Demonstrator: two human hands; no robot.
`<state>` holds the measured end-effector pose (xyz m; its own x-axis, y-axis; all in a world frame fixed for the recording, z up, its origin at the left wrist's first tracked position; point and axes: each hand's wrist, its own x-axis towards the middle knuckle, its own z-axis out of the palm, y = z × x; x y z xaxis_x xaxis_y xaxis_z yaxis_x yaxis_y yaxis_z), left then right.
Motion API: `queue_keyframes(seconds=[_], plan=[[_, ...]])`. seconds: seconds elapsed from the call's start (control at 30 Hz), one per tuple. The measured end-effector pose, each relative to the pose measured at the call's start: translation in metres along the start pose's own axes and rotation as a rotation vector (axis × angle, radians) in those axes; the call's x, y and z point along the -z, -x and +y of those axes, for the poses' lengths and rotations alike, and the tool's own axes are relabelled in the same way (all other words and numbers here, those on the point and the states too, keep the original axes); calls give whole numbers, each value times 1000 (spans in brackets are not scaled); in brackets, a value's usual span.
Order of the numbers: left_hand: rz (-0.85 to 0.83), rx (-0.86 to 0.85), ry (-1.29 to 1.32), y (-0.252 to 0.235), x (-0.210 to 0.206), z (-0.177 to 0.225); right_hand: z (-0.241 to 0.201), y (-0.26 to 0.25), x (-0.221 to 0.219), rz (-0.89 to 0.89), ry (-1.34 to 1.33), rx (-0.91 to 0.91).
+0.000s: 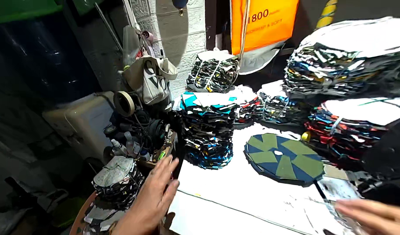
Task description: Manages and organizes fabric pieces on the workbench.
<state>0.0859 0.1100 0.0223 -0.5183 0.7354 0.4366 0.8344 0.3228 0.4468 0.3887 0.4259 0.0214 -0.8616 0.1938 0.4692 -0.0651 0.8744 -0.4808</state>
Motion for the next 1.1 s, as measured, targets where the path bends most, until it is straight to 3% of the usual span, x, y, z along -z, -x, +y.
queue_keyframes(seconds=[0.1, 0.23, 0.3, 0.43, 0.73, 1.1], plan=[[24, 124, 299, -43, 28, 21, -3, -57, 4, 114, -132, -71], [49, 356, 743, -106, 39, 26, -10, -150, -17, 286, -704, -516], [105, 466, 857, -138, 34, 15, -1, -190, -27, 290, -890, -695], [118, 658, 952, -178, 28, 8, 17, -236, -53, 286, -1033, -840], [51, 716, 957, -207, 13, 1, 22, -269, -78, 274, -1072, -933], [55, 664, 898, -203, 13, 0, 9, -273, -77, 293, -962, -871]])
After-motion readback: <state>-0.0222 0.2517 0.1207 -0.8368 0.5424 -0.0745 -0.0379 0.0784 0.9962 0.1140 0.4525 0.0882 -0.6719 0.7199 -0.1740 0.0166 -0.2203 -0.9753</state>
